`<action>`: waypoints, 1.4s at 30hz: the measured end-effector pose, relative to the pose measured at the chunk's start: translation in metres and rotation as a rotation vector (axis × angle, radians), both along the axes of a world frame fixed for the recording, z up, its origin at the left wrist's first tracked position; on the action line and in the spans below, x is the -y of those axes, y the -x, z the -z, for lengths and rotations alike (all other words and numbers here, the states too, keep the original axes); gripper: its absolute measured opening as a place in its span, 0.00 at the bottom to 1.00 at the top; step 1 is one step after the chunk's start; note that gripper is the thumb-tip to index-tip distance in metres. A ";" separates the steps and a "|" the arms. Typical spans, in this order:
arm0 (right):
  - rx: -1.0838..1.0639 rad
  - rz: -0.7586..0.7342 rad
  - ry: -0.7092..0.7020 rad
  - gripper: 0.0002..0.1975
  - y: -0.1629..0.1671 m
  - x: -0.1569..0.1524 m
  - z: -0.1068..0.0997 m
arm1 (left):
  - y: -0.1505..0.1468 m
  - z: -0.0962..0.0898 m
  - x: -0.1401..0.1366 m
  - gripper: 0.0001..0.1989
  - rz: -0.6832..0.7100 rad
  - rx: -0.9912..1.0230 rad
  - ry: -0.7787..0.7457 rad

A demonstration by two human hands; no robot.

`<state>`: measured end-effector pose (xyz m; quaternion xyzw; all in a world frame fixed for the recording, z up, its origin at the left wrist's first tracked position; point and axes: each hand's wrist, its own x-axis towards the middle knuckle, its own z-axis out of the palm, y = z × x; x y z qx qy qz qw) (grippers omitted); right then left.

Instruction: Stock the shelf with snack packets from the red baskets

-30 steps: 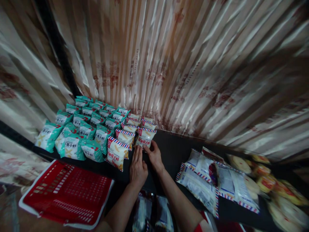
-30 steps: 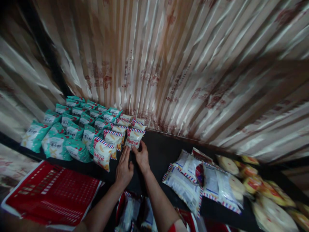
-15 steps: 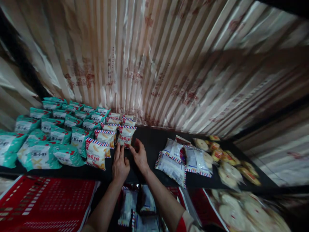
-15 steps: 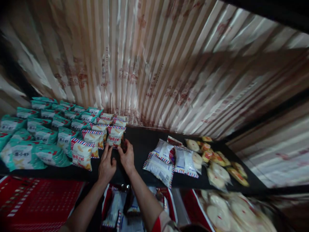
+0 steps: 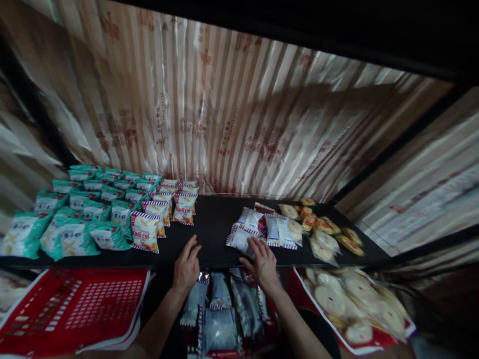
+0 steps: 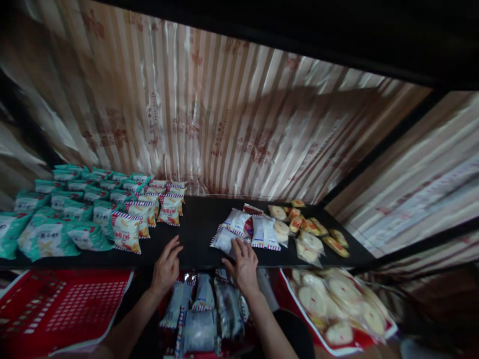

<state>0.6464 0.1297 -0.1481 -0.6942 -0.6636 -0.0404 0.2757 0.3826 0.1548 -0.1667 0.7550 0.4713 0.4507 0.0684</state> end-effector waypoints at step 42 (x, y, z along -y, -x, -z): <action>-1.420 -0.281 0.566 0.24 0.066 0.080 -0.067 | -0.042 -0.048 0.085 0.25 0.361 1.044 1.046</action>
